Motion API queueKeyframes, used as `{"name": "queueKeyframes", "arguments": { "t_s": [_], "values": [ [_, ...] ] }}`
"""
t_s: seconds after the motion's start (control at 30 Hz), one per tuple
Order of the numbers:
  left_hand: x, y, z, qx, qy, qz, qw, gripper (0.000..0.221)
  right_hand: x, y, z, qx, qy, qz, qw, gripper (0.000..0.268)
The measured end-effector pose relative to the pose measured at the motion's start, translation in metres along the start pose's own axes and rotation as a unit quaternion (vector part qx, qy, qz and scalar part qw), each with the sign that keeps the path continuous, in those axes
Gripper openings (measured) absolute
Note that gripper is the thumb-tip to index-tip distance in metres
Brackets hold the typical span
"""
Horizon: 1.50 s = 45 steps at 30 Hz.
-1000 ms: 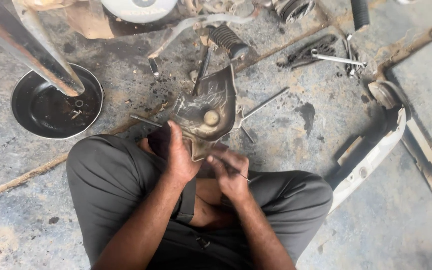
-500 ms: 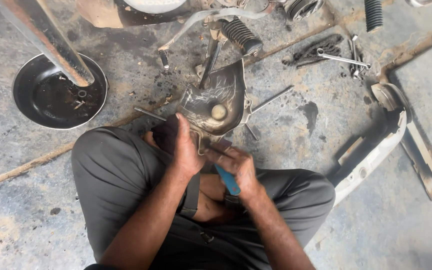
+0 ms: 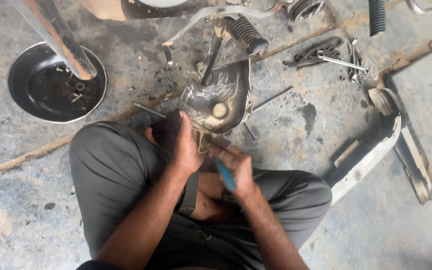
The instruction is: Scraping and cleaning a motorcycle engine cover to remove old gasket residue using a hand-held scraper blade.
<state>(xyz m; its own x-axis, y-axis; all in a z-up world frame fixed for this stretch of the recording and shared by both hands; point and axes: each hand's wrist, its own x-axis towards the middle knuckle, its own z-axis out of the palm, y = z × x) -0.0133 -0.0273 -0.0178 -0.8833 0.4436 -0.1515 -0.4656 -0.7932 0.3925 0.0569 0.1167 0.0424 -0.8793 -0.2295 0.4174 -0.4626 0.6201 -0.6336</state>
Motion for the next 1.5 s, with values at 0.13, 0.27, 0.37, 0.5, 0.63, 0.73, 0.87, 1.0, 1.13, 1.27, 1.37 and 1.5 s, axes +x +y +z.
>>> {"name": "queueKeyframes", "arguments": {
  "t_s": [0.13, 0.27, 0.37, 0.5, 0.63, 0.73, 0.87, 1.0, 1.13, 1.27, 1.37, 1.5],
  "values": [
    [0.005, 0.013, 0.016, 0.039, 0.018, 0.076, 0.996, 0.097, 0.015, 0.010, -0.005, 0.040, -0.023, -0.006, 0.999, 0.045],
    [0.015, -0.006, -0.032, 0.050, -0.019, 0.052, 0.997, 0.100, -0.005, 0.020, 0.012, 0.041, -0.019, -0.024, 0.999, 0.036],
    [0.006, 0.009, 0.002, 0.046, 0.012, 0.096, 0.994, 0.092, 0.000, 0.017, 0.006, 0.004, -0.032, -0.042, 0.999, 0.040],
    [0.004, 0.004, -0.001, 0.066, -0.026, 0.105, 0.992, 0.093, -0.001, 0.008, 0.005, -0.029, -0.010, -0.063, 0.998, 0.044],
    [0.005, 0.007, 0.003, 0.069, -0.042, 0.094, 0.992, 0.094, 0.007, 0.005, 0.001, -0.072, 0.008, -0.035, 0.997, 0.042],
    [0.009, 0.000, -0.014, 0.061, -0.009, 0.057, 0.996, 0.096, 0.004, -0.004, 0.003, -0.026, 0.002, -0.001, 1.000, 0.038],
    [0.013, -0.003, -0.014, 0.078, -0.003, 0.106, 0.991, 0.094, 0.010, 0.007, -0.004, 0.043, 0.003, 0.013, 0.999, 0.043],
    [0.011, 0.000, -0.017, 0.063, -0.012, 0.092, 0.994, 0.093, 0.003, 0.020, 0.003, 0.103, -0.051, 0.036, 0.993, 0.038],
    [0.017, 0.000, -0.014, 0.063, -0.060, 0.106, 0.991, 0.092, 0.014, 0.015, -0.013, 0.145, -0.083, 0.003, 0.986, 0.035],
    [0.017, 0.000, -0.016, 0.058, -0.048, 0.090, 0.993, 0.088, 0.023, 0.001, -0.018, 0.132, -0.093, 0.024, 0.987, 0.029],
    [0.019, -0.005, -0.025, 0.093, -0.078, 0.093, 0.988, 0.086, 0.024, -0.005, -0.022, 0.115, -0.094, 0.093, 0.984, 0.021],
    [0.016, 0.002, -0.015, 0.045, -0.072, 0.103, 0.991, 0.075, 0.015, 0.012, -0.024, 0.185, -0.061, 0.126, 0.973, 0.018]
  ]
}}
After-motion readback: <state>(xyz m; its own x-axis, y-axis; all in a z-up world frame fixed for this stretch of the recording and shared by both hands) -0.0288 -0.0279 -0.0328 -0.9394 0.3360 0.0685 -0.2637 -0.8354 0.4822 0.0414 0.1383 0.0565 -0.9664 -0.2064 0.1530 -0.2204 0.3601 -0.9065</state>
